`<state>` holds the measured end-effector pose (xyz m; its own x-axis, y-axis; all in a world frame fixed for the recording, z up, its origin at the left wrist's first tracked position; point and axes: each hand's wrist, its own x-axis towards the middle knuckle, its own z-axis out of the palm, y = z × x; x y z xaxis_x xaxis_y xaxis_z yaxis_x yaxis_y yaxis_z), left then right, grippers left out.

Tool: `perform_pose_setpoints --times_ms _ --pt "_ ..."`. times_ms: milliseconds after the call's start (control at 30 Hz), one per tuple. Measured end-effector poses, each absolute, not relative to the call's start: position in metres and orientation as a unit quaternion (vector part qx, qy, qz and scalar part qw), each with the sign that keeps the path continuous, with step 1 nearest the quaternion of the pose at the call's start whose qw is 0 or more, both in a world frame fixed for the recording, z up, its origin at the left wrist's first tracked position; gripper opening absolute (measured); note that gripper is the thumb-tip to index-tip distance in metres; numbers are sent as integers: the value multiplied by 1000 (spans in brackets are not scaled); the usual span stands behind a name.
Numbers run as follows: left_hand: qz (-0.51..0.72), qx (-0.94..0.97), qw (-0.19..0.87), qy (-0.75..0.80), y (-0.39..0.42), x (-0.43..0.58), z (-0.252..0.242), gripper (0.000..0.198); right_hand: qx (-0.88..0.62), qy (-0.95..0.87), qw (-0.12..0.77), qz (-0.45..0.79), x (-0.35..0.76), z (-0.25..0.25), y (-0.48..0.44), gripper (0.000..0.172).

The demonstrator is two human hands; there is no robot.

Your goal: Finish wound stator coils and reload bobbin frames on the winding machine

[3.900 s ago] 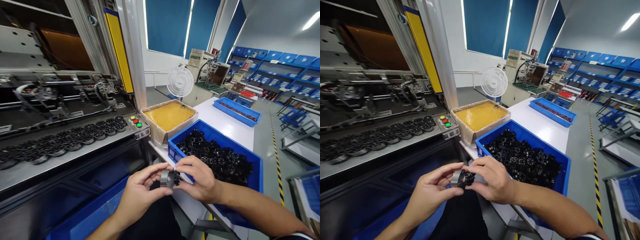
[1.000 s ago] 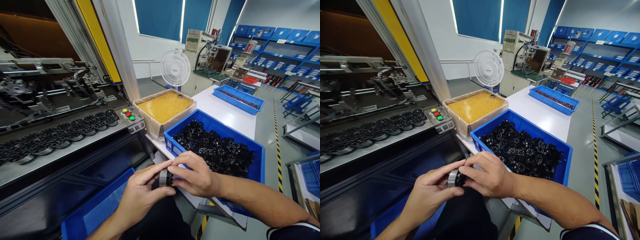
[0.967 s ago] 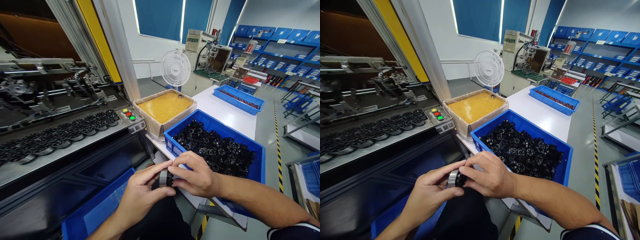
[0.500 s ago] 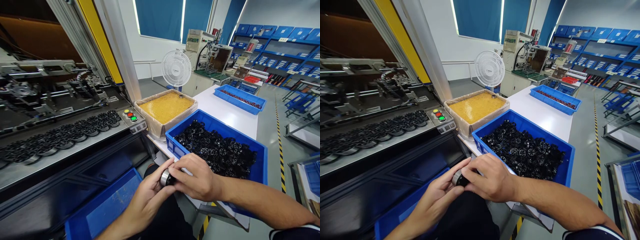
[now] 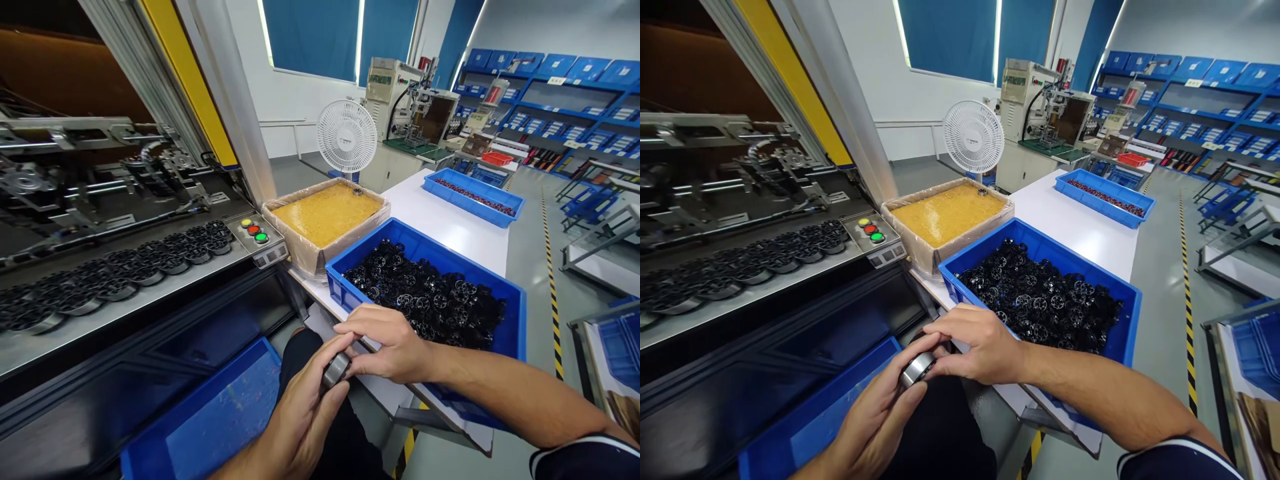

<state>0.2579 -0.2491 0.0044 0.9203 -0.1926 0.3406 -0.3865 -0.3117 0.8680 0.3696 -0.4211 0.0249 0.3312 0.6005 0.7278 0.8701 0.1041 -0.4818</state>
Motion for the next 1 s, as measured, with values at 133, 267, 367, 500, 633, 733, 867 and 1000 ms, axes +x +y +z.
perform_pose_setpoints --times_ms 133,267,367,500,633,733,867,1000 --pt "70 827 531 -174 -225 261 11 45 -703 -549 435 -125 365 30 -425 45" --pt "199 900 387 38 -142 259 14 39 -741 -547 351 -170 369 32 -431 36" --pt "271 900 261 218 -51 246 14 40 -735 -570 290 -227 373 30 -435 30" --pt "278 893 113 334 53 227 11 29 -717 -597 230 -277 374 29 -439 29" --pt "225 895 36 384 109 221 2 24 -710 -606 182 -309 382 32 -440 27" --pt "187 897 7 400 130 223 -1 29 -722 -602 156 -303 399 31 -447 25" --pt "152 897 -13 414 152 232 -3 38 -750 -573 110 -311 441 4 -479 30" --pt "150 908 -12 392 166 240 -5 37 -851 -465 78 -232 475 -29 -517 42"
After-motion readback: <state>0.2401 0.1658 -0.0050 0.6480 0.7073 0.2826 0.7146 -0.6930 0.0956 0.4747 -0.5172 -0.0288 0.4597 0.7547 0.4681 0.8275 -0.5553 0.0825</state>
